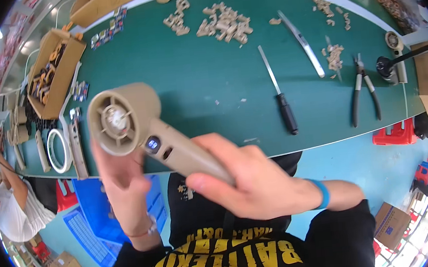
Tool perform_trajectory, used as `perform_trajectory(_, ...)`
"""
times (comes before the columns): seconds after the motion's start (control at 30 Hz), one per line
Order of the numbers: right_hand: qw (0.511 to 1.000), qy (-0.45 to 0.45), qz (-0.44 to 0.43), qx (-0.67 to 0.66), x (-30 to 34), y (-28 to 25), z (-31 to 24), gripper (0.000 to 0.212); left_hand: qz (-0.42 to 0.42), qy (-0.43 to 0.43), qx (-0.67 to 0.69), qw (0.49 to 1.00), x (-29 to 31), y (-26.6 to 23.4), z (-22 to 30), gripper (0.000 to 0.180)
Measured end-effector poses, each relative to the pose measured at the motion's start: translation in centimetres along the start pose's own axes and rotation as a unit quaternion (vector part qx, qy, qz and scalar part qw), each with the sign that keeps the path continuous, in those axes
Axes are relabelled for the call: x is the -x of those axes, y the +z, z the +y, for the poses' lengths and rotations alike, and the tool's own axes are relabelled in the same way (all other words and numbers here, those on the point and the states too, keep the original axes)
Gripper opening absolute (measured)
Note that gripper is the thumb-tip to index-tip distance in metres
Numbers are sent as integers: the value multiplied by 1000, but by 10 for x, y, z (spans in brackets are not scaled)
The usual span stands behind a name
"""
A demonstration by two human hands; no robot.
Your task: Assembling handheld portable fans by putting together the plastic housing, motor, battery, and circuit board using hand tools.
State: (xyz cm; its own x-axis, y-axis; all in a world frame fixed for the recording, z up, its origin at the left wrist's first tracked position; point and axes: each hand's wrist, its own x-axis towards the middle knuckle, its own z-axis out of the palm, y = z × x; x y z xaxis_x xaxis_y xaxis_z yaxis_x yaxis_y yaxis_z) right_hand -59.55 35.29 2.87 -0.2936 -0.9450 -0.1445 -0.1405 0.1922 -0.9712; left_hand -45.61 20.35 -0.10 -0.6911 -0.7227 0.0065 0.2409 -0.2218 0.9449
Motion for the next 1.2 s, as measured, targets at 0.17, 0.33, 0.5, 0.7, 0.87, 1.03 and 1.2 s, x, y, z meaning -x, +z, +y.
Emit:
perform_trajectory(0.17, 999, -16, -13, 45, -4, 32, 2, 48, -127, -91, 128, 979, 17, 18, -1, 70)
perform_trajectory(0.33, 989, -98, 103, 46, -8, 51, 3, 51, -83, 3, 115, 990, 14, 38, -5, 46)
perform_trajectory(0.5, 998, 58, -15, 38, -21, 20, -12, 45, -62, 20, 100, 993, -3, 36, -18, 44)
perform_trajectory(0.7, 902, -76, 229, 357, -55, -61, -5, 11, -76, -77, 163, 981, -27, 14, -14, 41)
perform_trajectory(0.87, 841, -45, 234, 486, -89, -95, 5, 13, -126, -105, 216, 962, -27, 11, -13, 41)
perform_trajectory(1.03, 830, -38, 230, 507, -101, -96, 7, 13, -121, -108, 187, 969, -31, 11, -14, 52)
perform_trajectory(1.2, 862, -46, 192, 467, -101, -105, 8, 15, -178, -109, 247, 946, -31, 7, -15, 51)
